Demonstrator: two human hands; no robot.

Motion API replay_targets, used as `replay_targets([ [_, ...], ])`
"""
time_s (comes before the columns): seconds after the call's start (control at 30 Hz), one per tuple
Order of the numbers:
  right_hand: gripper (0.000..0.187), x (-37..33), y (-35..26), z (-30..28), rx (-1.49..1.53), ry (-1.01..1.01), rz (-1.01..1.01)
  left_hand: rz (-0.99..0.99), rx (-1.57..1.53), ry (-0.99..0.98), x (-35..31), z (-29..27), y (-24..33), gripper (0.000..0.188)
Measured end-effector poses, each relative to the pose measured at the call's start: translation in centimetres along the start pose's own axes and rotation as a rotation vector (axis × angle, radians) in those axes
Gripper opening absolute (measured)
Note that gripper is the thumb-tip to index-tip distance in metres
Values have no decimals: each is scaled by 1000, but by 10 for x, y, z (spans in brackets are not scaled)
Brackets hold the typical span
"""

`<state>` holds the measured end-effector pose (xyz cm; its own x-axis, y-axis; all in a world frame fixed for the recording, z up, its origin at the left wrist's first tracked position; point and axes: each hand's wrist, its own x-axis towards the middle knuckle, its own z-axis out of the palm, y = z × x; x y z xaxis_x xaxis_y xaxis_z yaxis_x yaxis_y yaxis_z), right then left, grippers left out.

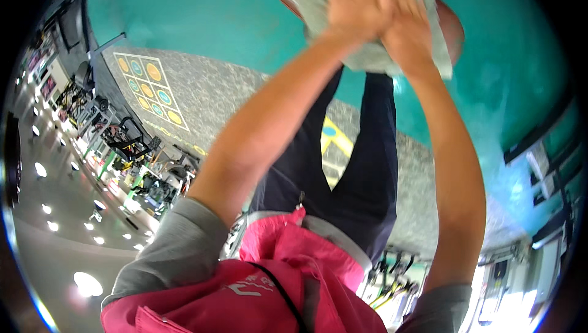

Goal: The person wipes down several pieces of gym weight equipment, including padded benches and metal parts, using a cloth.

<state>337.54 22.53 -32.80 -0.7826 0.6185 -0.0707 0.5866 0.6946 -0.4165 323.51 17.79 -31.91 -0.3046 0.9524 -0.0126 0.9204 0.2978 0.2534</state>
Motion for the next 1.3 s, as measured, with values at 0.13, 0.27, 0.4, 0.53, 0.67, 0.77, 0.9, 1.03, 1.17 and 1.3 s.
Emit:
replay_targets([
  [0.13, 65, 7, -24, -9, 115, 40, 107, 86, -182, -79, 1, -7, -11, 71],
  [0.27, 58, 9, -54, -9, 234, -208, 23, 1, -526, -150, -53, -44, -51, 63],
  [0.4, 61, 8, -125, -66, 71, -482, -152, -180, -698, -318, -131, -104, -89, 61],
  [0.53, 51, 31, -250, -91, 40, -586, -401, -519, -811, -607, -142, -275, -179, 70],
  [0.67, 49, 141, -425, -129, 24, -614, -485, -531, -723, -496, -169, -330, -318, 65],
  [0.77, 48, 233, -515, -144, 58, -517, -597, -487, -609, -302, -152, -436, -413, 51],
  [0.9, 48, 362, -639, -159, 115, -485, -828, -547, -439, -164, -127, -511, -515, 50],
  [1.03, 48, 469, -712, -158, 122, -475, -940, -674, -476, -228, -92, -605, -605, 45],
  [1.17, 48, 580, -792, -149, 70, -551, -1106, -842, -622, -20, -69, -670, -686, 45],
  [1.3, 49, 663, -884, -147, 98, -628, -1243, -924, -496, 206, -60, -668, -752, 51],
])
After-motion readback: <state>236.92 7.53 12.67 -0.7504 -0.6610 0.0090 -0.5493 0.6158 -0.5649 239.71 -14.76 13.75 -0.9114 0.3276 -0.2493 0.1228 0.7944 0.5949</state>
